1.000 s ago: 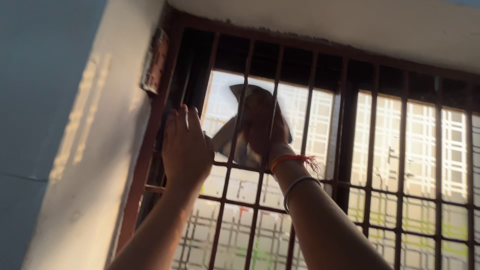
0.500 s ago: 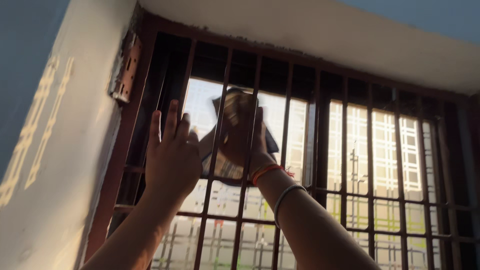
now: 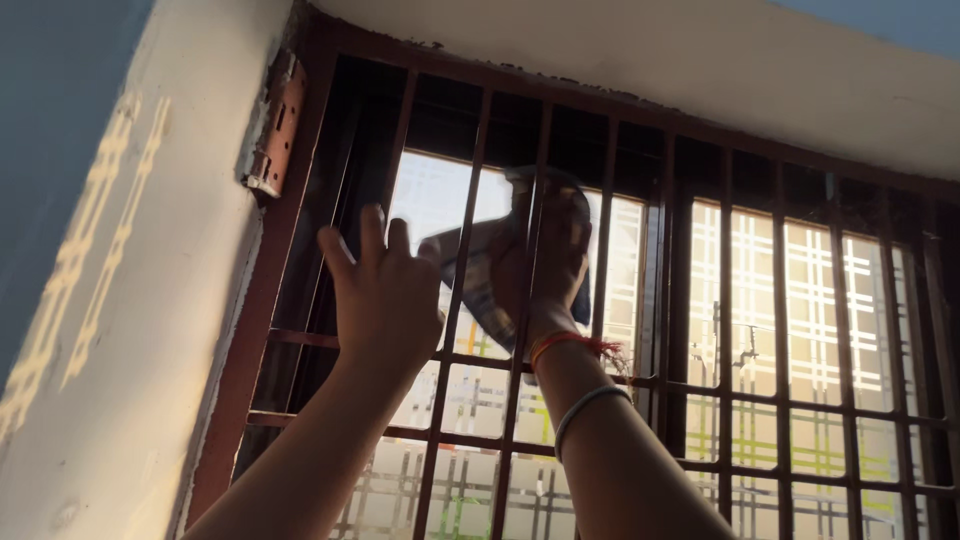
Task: The person wipes the metal window grille with a cloth, moving systematically from the top to the bottom and across the width. The person uses a spray bottle to apply cleaning solution to the cloth and continues wiping the grille and the window sill.
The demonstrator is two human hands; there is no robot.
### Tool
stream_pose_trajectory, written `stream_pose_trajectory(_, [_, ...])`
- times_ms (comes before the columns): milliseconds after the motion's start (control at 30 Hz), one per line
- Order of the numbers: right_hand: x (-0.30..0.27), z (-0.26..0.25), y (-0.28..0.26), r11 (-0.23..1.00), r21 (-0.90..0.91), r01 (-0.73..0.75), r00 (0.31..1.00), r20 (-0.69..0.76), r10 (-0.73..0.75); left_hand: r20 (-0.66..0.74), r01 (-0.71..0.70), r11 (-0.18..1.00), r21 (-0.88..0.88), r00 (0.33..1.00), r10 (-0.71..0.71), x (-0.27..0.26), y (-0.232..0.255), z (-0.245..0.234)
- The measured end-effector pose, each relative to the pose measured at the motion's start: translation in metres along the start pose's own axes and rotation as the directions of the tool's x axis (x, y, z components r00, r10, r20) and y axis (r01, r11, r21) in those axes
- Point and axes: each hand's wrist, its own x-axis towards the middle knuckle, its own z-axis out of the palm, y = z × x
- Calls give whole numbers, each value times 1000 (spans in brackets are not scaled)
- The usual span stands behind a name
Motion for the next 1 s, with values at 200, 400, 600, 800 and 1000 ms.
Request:
stream_pose_trajectory(200, [4, -8, -10, 948, -301, 108, 991, -37, -125, -197, -102, 995, -1, 975, 100, -3, -8, 12])
stream_pose_trajectory(400, [-1, -46, -44, 584, 657, 477, 712, 101, -695, -208, -84, 995, -61, 976, 70, -2, -10, 13])
stream_pose_trajectory(600, [-2, -55, -36, 779, 37, 627, 779, -4, -627, -140, -77, 997, -30, 988, 72, -1, -10, 7])
stream_pose_trajectory(800, [-3, -14, 7, 942, -91, -324, 856, 396, 333, -89, -133, 983, 128, 985, 145, 3, -6, 1])
stream_pose_trajectory(1000, [15, 2, 4, 944, -205, -259, 911, 273, 309, 262, -327, 866, 378, 935, 239, 22, 0, -12])
